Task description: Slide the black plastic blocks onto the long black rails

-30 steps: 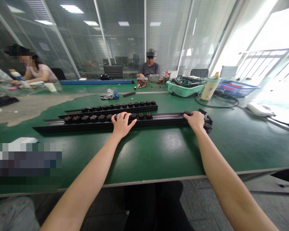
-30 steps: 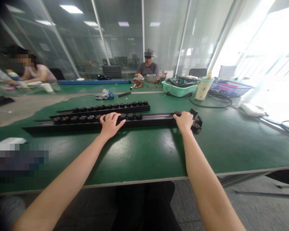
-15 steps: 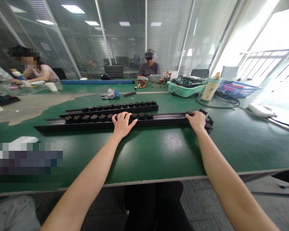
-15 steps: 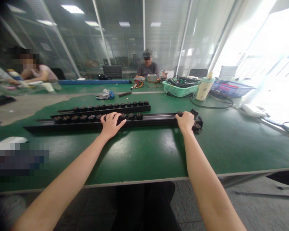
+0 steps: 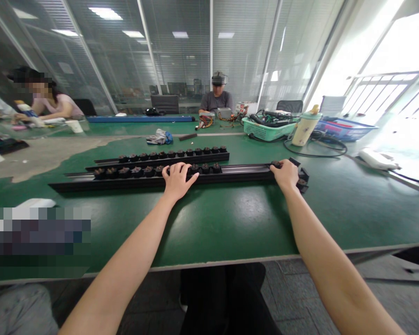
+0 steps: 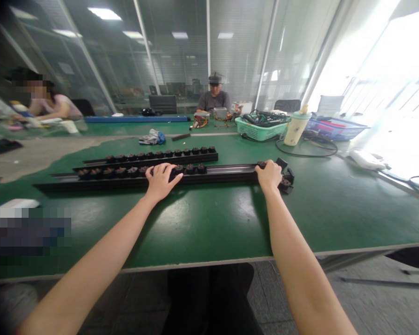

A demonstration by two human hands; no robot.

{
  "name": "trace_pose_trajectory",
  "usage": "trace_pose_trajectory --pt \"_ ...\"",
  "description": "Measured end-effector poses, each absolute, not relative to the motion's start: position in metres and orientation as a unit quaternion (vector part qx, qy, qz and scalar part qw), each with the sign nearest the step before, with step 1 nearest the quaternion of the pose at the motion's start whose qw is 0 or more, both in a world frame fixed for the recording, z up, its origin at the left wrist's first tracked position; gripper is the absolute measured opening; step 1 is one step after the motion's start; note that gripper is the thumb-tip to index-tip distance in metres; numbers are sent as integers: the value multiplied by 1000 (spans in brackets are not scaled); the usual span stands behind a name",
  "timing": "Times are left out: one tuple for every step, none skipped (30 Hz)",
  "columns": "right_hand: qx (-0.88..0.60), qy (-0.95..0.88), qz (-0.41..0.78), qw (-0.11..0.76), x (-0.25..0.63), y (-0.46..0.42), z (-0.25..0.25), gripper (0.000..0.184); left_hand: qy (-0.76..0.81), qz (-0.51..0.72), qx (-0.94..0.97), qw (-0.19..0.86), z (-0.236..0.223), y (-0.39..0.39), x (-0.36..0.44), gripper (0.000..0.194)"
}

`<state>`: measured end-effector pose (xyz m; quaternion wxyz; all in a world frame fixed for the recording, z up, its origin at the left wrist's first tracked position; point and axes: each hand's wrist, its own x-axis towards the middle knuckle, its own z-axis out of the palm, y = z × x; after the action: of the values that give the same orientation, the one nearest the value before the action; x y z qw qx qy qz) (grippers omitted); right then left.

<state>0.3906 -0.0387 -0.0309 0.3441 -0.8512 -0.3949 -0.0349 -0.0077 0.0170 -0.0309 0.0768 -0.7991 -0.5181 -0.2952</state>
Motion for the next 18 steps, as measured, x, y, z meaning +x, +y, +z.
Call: trace_pose_trajectory --pt "-852 -394 -35 344 391 -39 -31 38 -518 -295 -799 76 -31 17 -8 44" --pt "-852 -393 -36 344 391 -39 -31 38 -519 -295 -799 76 -31 17 -8 44" --pt "-851 -394 -37 344 391 -39 -31 38 -518 -295 -799 75 -31 17 -8 44" --pt "-851 -395 -39 345 391 -39 -31 38 -518 -295 -799 75 -31 17 -8 44" --pt "-850 -395 -41 345 391 -39 -31 38 -517 -296 -800 74 -31 17 -8 45" --pt "-850 -396 -43 345 391 -39 -32 38 -516 -298 -800 74 -31 18 -8 45" --pt "-850 -395 -46 345 391 -39 -32 38 -516 -299 -799 74 -32 18 -8 45" --pt "-851 -394 -49 345 391 -39 -32 38 -516 -300 -799 74 -32 18 -8 45" --pt "-852 -391 -51 344 391 -39 -32 38 -516 -301 -799 74 -32 18 -8 45" --pt "-854 -388 -53 343 391 -39 -32 38 -516 -302 -798 73 -32 18 -8 44" --pt "-856 -385 -54 341 391 -39 -32 38 -516 -302 -798 73 -32 18 -8 44" --pt "-858 -383 -55 338 391 -38 -32 38 -516 -301 -799 73 -32 17 -8 44" --pt "-860 -382 -54 334 391 -38 -32 39 -515 -301 -799 73 -31 17 -8 44" --pt "-861 -383 -53 330 391 -38 -32 39 -515 -301 -799 74 -31 17 -8 44" --pt "-862 -384 -51 326 391 -38 -31 40 -515 -301 -799 74 -31 16 -8 44" --pt "-863 -385 -50 323 391 -38 -31 41 -515 -300 -799 74 -31 16 -7 44" --pt "-863 -386 -49 322 391 -39 -30 41 -516 -299 -799 74 -30 16 -7 44" --pt "-864 -385 -49 321 391 -39 -30 41 -517 -298 -799 73 -30 16 -7 44"
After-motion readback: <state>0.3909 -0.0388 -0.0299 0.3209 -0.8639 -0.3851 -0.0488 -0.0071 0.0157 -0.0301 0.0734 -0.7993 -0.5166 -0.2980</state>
